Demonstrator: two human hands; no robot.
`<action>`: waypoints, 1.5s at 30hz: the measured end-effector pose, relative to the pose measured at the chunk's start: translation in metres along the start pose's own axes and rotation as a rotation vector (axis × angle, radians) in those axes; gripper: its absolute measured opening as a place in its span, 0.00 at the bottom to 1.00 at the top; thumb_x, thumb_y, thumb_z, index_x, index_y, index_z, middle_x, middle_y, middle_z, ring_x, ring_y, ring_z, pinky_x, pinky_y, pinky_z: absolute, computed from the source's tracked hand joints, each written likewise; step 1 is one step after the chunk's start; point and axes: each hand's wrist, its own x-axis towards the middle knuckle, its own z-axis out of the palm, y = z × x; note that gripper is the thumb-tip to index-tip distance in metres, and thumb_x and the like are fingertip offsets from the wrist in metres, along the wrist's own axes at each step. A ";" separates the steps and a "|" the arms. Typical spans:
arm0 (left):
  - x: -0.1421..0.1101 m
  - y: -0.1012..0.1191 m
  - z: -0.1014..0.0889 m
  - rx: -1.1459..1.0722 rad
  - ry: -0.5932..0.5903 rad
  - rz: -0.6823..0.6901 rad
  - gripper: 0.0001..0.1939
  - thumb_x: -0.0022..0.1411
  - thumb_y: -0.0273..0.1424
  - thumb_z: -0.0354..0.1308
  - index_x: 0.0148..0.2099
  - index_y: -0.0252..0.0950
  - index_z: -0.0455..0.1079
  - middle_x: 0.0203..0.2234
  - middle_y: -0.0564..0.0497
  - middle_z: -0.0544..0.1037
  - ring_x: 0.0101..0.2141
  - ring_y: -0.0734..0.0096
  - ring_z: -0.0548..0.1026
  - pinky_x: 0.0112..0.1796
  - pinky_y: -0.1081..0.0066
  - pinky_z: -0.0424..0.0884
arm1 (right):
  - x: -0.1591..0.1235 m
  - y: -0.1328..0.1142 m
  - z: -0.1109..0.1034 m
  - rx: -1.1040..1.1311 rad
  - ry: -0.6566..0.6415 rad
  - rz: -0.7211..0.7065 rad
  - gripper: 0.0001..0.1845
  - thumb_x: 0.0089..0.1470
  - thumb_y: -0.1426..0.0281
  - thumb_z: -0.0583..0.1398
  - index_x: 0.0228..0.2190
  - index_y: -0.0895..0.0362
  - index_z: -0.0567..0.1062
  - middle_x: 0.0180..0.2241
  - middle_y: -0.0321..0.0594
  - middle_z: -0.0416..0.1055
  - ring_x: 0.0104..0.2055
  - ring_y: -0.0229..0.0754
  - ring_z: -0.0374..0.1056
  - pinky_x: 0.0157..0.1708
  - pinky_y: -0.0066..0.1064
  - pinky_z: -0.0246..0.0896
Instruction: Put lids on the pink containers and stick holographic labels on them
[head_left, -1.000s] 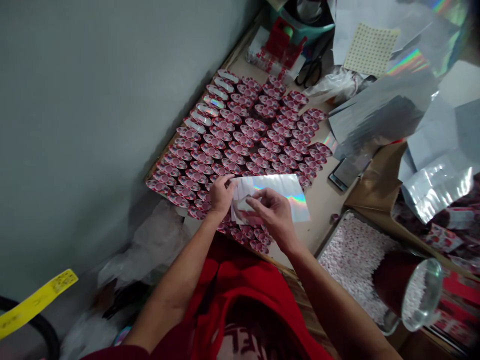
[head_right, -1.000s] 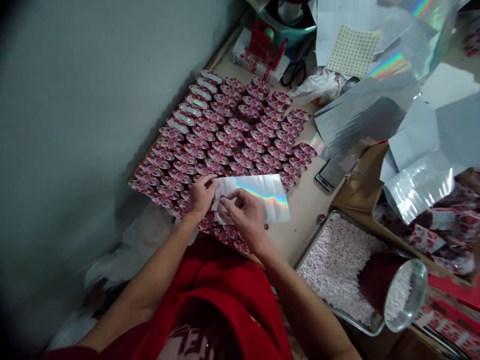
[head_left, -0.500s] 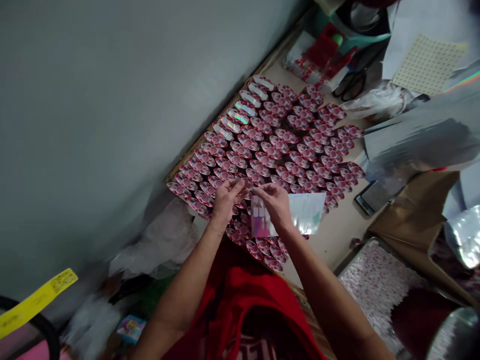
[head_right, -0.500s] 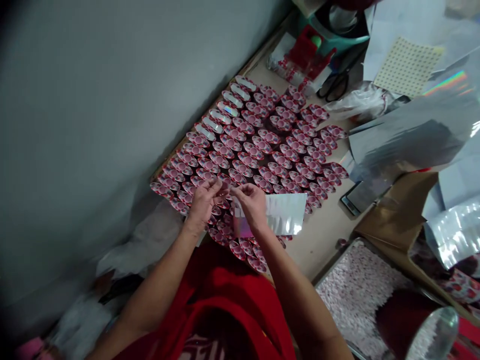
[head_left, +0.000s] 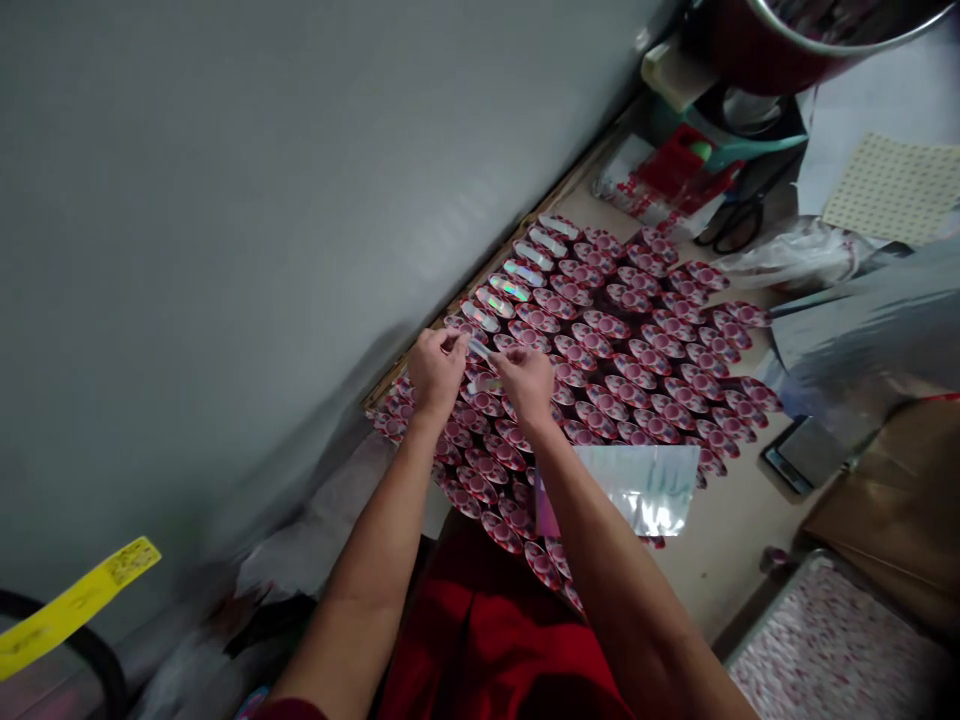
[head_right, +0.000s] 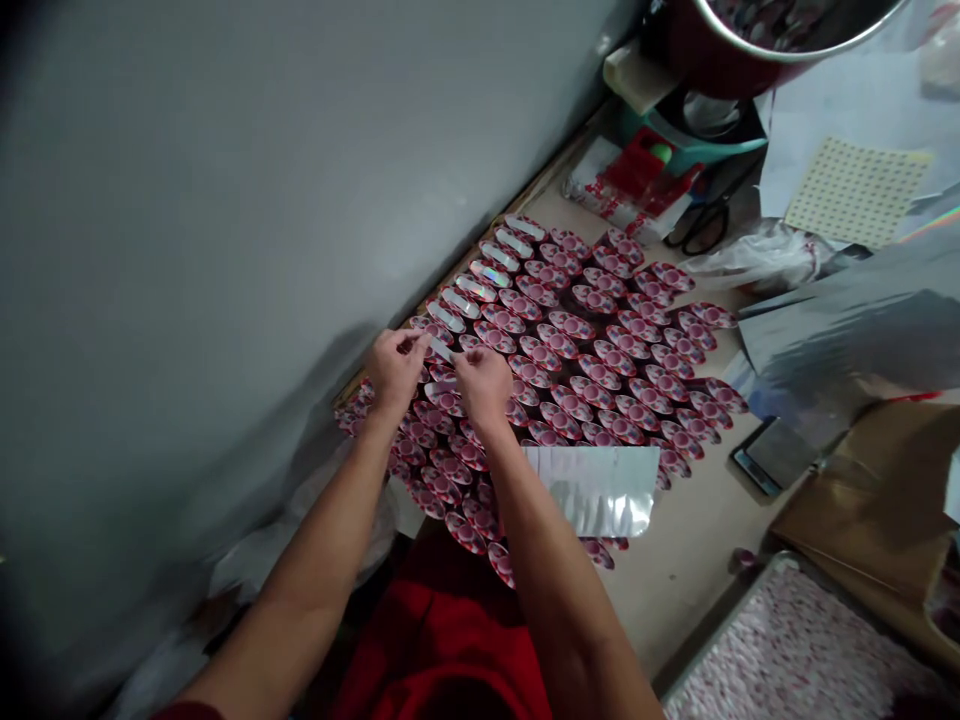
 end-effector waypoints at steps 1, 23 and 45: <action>0.010 -0.004 0.002 0.030 0.010 -0.013 0.11 0.64 0.39 0.66 0.40 0.37 0.83 0.37 0.44 0.84 0.38 0.61 0.79 0.44 0.65 0.72 | 0.009 -0.008 0.006 -0.067 0.012 0.004 0.17 0.56 0.55 0.62 0.26 0.54 0.82 0.22 0.36 0.74 0.28 0.41 0.69 0.30 0.30 0.53; 0.035 -0.011 0.013 0.123 -0.022 -0.186 0.12 0.64 0.41 0.65 0.41 0.39 0.84 0.36 0.45 0.82 0.36 0.60 0.77 0.39 0.65 0.67 | 0.043 -0.027 0.029 -0.332 -0.010 0.037 0.14 0.57 0.61 0.59 0.33 0.53 0.84 0.33 0.43 0.81 0.37 0.47 0.75 0.36 0.31 0.60; -0.001 -0.011 -0.023 -0.322 -0.036 -0.430 0.25 0.62 0.53 0.64 0.48 0.38 0.82 0.32 0.45 0.84 0.35 0.58 0.82 0.38 0.65 0.74 | 0.029 -0.026 0.016 0.118 0.112 -0.042 0.23 0.53 0.48 0.64 0.25 0.53 0.70 0.23 0.33 0.69 0.28 0.38 0.64 0.32 0.29 0.59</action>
